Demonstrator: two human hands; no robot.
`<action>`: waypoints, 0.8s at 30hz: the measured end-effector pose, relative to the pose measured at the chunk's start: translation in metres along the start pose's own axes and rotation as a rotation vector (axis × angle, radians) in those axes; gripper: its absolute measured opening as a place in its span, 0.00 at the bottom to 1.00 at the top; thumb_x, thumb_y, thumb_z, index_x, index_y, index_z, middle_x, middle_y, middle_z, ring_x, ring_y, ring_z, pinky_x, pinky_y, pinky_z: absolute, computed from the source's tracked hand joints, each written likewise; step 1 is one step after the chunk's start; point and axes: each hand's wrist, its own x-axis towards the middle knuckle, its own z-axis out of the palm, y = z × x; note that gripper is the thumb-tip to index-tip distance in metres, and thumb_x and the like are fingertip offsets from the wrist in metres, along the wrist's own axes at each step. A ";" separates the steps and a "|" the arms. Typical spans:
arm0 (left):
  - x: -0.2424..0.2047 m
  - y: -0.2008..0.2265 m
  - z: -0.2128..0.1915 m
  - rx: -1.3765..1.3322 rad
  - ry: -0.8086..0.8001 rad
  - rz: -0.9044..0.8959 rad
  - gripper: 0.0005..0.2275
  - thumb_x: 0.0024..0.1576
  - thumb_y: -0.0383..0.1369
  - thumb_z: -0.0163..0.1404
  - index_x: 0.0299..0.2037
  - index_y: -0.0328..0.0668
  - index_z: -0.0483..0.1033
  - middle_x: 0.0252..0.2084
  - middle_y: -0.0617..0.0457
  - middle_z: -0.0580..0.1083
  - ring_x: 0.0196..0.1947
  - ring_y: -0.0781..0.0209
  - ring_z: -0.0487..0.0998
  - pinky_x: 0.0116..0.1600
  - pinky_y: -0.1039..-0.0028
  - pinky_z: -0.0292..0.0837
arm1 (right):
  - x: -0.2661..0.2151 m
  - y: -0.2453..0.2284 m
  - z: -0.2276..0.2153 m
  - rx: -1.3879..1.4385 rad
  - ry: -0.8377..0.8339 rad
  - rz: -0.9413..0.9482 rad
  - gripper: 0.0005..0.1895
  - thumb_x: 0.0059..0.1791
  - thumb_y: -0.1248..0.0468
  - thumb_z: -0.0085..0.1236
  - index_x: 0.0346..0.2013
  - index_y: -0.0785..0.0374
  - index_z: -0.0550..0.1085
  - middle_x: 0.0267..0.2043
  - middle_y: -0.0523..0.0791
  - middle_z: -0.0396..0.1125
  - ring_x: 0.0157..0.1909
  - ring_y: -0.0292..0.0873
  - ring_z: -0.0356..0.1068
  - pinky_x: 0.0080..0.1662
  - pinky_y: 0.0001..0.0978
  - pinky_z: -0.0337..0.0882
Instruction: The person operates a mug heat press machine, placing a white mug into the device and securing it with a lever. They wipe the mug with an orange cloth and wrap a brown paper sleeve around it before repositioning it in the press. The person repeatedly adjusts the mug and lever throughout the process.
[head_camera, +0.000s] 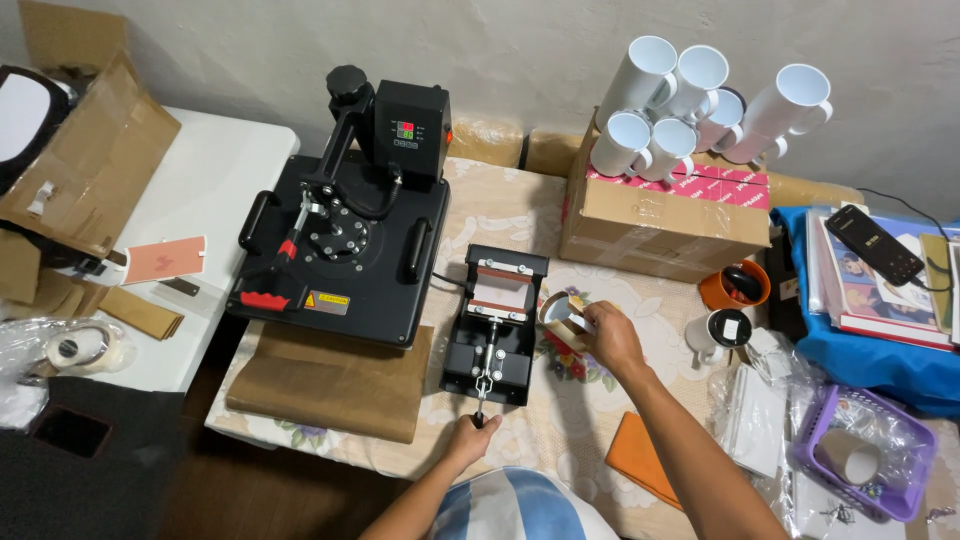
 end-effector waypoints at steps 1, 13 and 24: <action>-0.001 0.000 0.000 0.000 0.000 -0.001 0.20 0.67 0.51 0.62 0.28 0.54 0.70 0.24 0.59 0.72 0.23 0.60 0.74 0.32 0.66 0.68 | 0.000 0.000 0.000 0.000 -0.001 0.000 0.15 0.52 0.63 0.75 0.32 0.59 0.73 0.41 0.45 0.74 0.39 0.50 0.72 0.39 0.44 0.70; 0.003 -0.005 0.001 0.030 0.012 0.028 0.22 0.66 0.53 0.62 0.25 0.55 0.69 0.22 0.59 0.71 0.24 0.59 0.74 0.34 0.65 0.68 | 0.003 -0.010 -0.005 0.014 -0.019 0.032 0.16 0.50 0.61 0.76 0.31 0.59 0.73 0.40 0.44 0.74 0.40 0.50 0.72 0.41 0.43 0.68; 0.001 -0.003 0.001 -0.016 -0.001 0.002 0.20 0.67 0.51 0.62 0.28 0.54 0.71 0.23 0.59 0.72 0.23 0.60 0.74 0.32 0.66 0.68 | 0.012 -0.026 -0.015 -0.004 -0.054 -0.018 0.27 0.58 0.49 0.69 0.23 0.57 0.66 0.31 0.43 0.69 0.31 0.47 0.66 0.36 0.43 0.63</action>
